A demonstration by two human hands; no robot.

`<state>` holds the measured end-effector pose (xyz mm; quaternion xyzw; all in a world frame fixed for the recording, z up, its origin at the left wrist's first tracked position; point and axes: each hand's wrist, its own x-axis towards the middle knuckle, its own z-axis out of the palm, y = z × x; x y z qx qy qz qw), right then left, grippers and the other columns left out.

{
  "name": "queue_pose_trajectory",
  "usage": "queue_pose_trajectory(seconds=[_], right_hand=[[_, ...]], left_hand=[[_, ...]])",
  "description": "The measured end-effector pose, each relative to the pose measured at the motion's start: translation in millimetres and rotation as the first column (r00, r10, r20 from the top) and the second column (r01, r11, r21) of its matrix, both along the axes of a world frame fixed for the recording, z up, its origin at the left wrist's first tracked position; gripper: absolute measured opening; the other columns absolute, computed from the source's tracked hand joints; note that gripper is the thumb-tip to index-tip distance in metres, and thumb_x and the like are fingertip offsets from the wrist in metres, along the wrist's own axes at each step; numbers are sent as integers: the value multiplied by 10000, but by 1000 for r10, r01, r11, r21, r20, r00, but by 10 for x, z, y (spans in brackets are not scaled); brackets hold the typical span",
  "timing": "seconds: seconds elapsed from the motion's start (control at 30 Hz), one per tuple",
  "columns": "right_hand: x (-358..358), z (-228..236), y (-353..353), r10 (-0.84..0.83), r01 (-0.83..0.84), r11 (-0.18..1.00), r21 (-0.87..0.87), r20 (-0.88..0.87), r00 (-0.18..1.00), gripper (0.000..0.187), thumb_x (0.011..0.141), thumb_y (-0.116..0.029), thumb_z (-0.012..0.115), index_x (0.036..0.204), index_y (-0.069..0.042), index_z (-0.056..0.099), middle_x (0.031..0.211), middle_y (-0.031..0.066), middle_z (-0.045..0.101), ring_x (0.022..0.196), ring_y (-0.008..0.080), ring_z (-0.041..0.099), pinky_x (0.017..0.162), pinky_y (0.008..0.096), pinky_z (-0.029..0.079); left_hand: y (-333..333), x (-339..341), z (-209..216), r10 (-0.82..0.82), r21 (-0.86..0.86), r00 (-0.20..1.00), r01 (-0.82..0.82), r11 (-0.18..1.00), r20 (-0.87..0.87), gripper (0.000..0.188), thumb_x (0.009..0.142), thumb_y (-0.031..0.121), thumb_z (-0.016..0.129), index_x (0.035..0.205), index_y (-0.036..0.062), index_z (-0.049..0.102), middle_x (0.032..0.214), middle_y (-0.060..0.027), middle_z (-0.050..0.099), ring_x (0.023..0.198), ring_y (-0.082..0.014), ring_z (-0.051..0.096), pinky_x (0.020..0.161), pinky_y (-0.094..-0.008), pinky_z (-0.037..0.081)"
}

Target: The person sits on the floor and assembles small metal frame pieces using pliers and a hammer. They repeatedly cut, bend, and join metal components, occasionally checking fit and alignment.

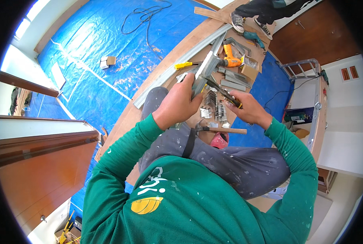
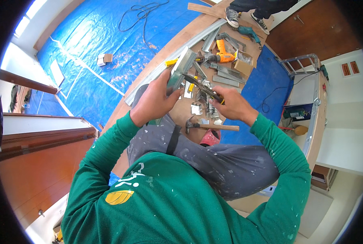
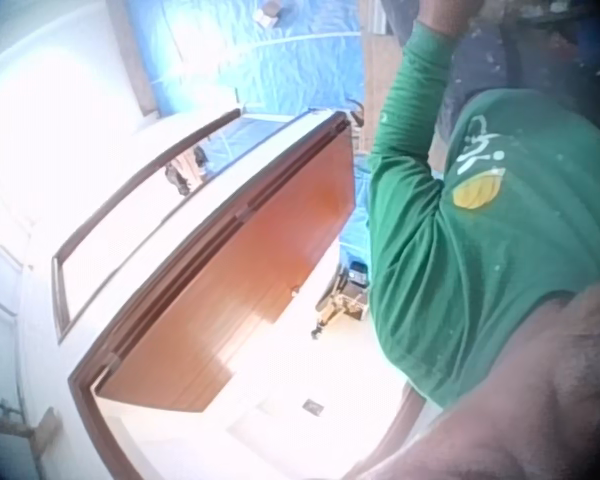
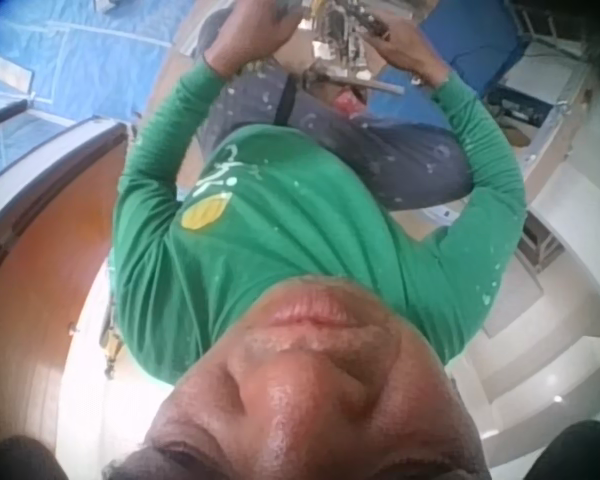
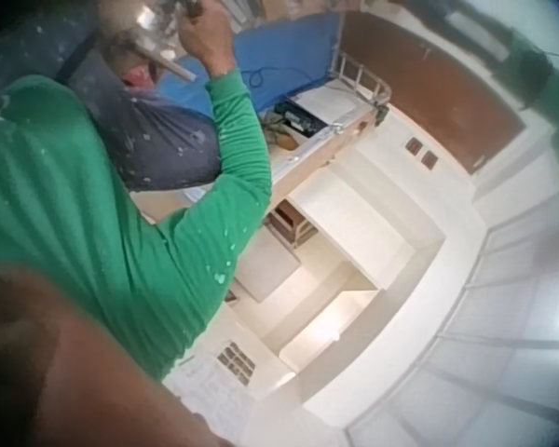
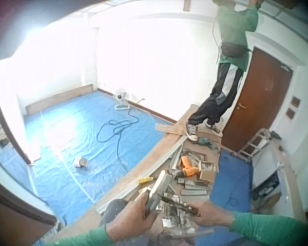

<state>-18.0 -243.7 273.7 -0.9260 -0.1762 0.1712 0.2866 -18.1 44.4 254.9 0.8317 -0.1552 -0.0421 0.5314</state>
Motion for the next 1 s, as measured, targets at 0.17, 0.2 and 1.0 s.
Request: queue_pose_trajectory(seconds=[0.17,0.2,1.0], right_hand=[[-11,38,9,-10,10,999,-41,12,1000,315,968,-292,757,1075,-3,690,855,222,698,779,410,660,725,474,515],[5,39,-2,-4,5,999,-42,21,1000,325,962,-304,768,1054,-2,693,849,223,696,772,410,658,717,473,512],[216,-206,-92,16,-16,1000,-12,16,1000,398,935,-357,800,1091,-3,710,865,200,711,777,358,691,733,453,531]], left_hand=[[-42,-33,5,7,-14,999,-6,1000,39,349,960,170,761,1092,-18,499,880,-257,633,700,-392,612,637,-471,477],[-49,-43,22,5,-26,1000,-5,1000,10,351,960,165,761,1096,-18,495,872,-253,630,692,-388,605,632,-471,473],[-160,93,-84,33,20,999,-33,999,-13,418,943,164,757,1210,-47,514,867,-272,665,784,-476,659,693,-515,494]])
